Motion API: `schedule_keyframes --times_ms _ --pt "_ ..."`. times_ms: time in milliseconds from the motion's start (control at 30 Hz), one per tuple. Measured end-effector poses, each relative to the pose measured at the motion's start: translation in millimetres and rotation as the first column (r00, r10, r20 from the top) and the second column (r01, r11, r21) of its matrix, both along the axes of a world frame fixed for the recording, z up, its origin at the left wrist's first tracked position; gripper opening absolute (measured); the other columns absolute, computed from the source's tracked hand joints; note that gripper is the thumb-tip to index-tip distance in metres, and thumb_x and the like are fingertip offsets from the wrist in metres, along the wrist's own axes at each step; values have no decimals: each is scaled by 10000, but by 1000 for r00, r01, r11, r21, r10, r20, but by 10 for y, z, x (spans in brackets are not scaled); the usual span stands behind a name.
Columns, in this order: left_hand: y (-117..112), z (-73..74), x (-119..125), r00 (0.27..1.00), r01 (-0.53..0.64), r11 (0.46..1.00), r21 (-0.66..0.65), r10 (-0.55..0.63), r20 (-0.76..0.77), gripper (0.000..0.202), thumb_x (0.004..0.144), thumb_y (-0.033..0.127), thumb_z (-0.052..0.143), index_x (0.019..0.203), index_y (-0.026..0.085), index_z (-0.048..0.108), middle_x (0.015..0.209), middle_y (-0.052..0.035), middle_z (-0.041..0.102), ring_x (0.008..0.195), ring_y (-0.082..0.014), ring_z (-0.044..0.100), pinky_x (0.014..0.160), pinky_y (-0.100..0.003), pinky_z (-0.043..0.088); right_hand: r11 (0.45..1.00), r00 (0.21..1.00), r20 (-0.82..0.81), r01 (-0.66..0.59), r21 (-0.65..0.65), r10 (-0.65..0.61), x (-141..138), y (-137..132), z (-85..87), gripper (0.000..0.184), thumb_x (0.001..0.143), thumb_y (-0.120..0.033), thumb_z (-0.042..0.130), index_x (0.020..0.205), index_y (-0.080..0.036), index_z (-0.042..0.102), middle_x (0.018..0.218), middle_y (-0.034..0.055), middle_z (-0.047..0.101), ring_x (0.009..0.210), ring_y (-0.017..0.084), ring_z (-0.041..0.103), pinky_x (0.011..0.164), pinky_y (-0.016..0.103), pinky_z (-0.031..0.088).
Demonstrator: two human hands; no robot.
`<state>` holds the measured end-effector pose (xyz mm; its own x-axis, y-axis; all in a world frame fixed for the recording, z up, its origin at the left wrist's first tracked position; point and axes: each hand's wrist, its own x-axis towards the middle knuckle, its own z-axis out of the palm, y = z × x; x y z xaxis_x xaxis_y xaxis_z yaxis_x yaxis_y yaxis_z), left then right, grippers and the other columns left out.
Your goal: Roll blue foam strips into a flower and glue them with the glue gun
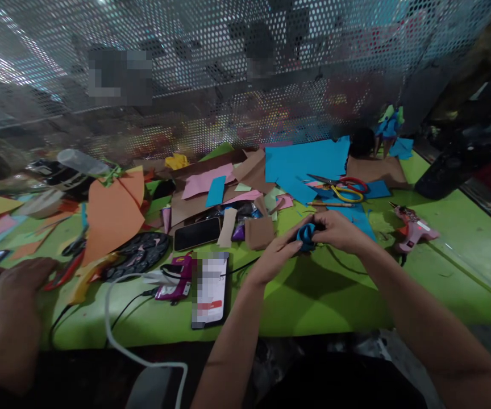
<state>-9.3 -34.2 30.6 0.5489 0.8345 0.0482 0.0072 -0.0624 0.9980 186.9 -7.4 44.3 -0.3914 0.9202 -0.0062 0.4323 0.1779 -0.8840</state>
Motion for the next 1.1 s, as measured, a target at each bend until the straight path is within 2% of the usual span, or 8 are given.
schedule_keyframes --times_ms 133,300,533,700,900,1000,1100 --pt "21 -34 0 1000 16 998 64 -17 15 536 911 358 569 1434 283 480 1526 -9 440 1437 -260 370 1220 -401 233 999 999 40 14 34 -16 2 -7 -2 64 612 -245 531 609 -182 515 574 -39 470 546 105 404 493 232 268" --pt "17 -43 3 1000 16 993 113 -17 13 555 925 350 555 1461 270 437 1535 -27 425 1432 -280 375 1215 -412 239 998 998 60 27 58 -31 5 0 -8 51 600 -230 529 589 -187 503 565 -35 463 544 107 399 482 231 250" --pt "-19 17 33 1000 0 996 91 3 -30 541 957 377 498 1480 273 407 1569 -22 374 1452 -258 338 1226 -405 209 1000 998 -66 6 20 -5 -1 24 -55 66 611 -245 530 596 -182 524 570 -38 446 555 109 387 502 235 278" --pt "-20 6 50 1000 -18 997 75 19 -18 537 963 381 483 1483 271 405 1571 -21 375 1444 -262 347 1220 -404 223 999 987 -159 -5 -34 0 -16 5 -25 143 619 -228 528 702 -163 624 639 -19 544 592 122 452 538 240 340" --pt "-10 -73 66 995 -103 993 61 102 10 535 944 398 505 1452 236 464 1535 -36 438 1430 -264 365 1209 -392 249 1000 973 -229 24 -3 -25 -49 -13 -16 110 707 -284 568 671 -181 582 657 -18 540 642 139 484 588 256 383" --pt "-12 -101 70 987 -156 988 -2 156 27 538 930 411 513 1438 237 483 1520 -37 457 1391 -272 416 1144 -387 368 999 967 -252 34 32 -25 -64 -21 -18 162 761 -321 576 675 -185 558 680 -20 536 652 134 480 602 257 379" --pt "-12 -98 64 961 -269 961 -59 272 52 544 911 416 536 1420 230 506 1486 -35 499 1353 -267 458 1095 -366 427 989 960 -262 121 84 -95 -72 -53 13 175 813 -351 594 769 -181 596 719 -13 564 673 137 495 607 255 374"
